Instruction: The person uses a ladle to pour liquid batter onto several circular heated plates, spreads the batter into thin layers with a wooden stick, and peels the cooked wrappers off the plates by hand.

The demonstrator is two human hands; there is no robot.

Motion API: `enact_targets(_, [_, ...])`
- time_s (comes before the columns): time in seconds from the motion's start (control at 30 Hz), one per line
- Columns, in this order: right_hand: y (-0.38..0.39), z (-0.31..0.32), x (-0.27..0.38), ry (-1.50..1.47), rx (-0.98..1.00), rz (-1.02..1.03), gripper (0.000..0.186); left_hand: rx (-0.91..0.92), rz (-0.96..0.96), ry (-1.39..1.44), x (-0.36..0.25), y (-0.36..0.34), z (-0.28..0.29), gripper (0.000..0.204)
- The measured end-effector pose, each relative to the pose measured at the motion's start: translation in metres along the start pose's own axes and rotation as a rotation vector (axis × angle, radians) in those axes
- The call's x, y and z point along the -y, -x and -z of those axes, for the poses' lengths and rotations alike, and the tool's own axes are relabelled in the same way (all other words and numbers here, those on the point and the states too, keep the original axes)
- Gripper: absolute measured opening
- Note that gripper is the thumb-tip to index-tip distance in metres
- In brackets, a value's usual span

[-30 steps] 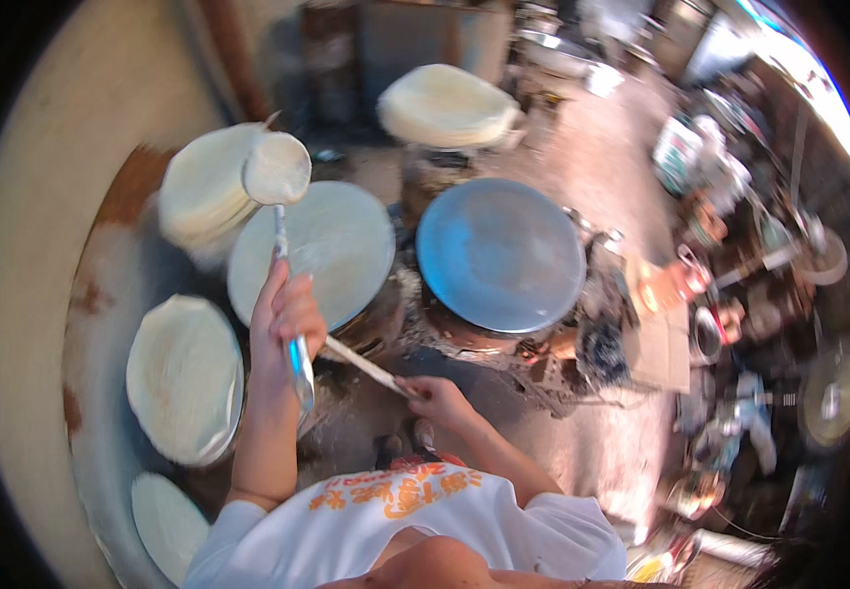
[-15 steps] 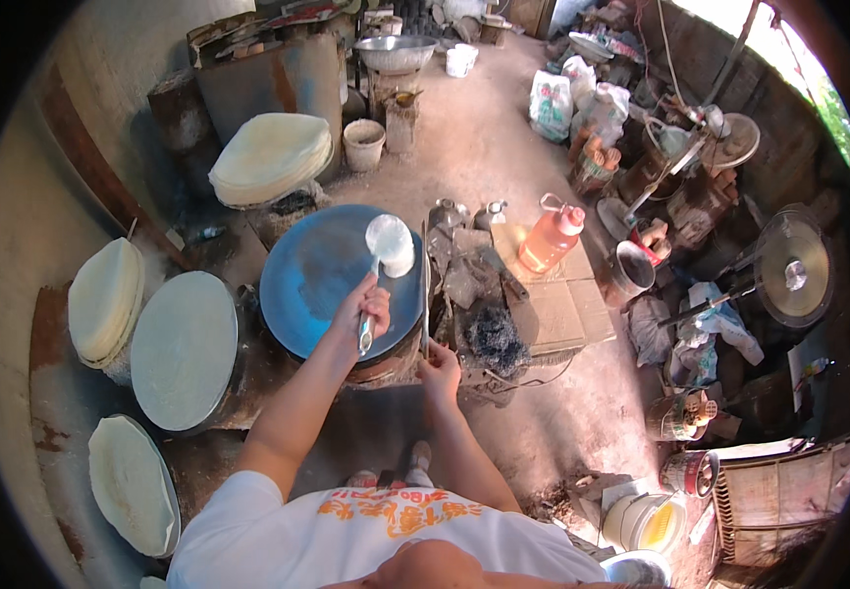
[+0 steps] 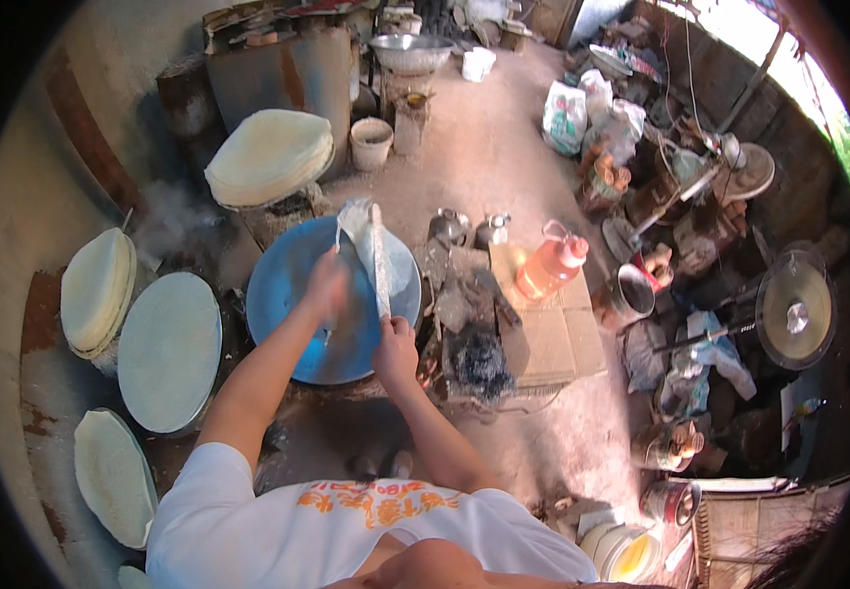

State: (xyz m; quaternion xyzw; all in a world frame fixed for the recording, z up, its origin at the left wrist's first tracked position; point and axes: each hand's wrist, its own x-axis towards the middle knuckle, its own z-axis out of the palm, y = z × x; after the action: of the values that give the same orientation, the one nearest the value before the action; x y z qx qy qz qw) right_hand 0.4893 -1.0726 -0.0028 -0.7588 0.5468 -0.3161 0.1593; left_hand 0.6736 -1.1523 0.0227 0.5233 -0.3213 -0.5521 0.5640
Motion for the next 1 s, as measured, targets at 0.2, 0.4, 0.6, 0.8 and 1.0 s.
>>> enact_targets(0.2, [0.037,0.025,-0.02,0.047,-0.042,-0.049,0.036,-0.1,0.125,0.016,-0.019,0.036,0.023,0.055])
enact_targets(0.4, [-0.026,0.005,0.003,0.052,-0.021,0.108,0.034,-0.211,0.073,-0.103,-0.022,0.048,0.053,0.058])
enact_targets(0.6, [0.001,-0.013,0.008,-0.162,0.013,0.099,0.034,-0.221,0.045,0.11,-0.041,0.117,0.073,0.058])
enact_targets(0.8, [-0.031,0.022,-0.014,0.111,-0.036,0.152,0.027,-0.321,-0.009,0.184,-0.053,0.163,0.069,0.058])
enact_targets(1.0, [-0.06,-0.015,-0.014,0.078,0.1,0.307,0.032,-0.442,-0.078,0.211,-0.053,0.173,0.047,0.058])
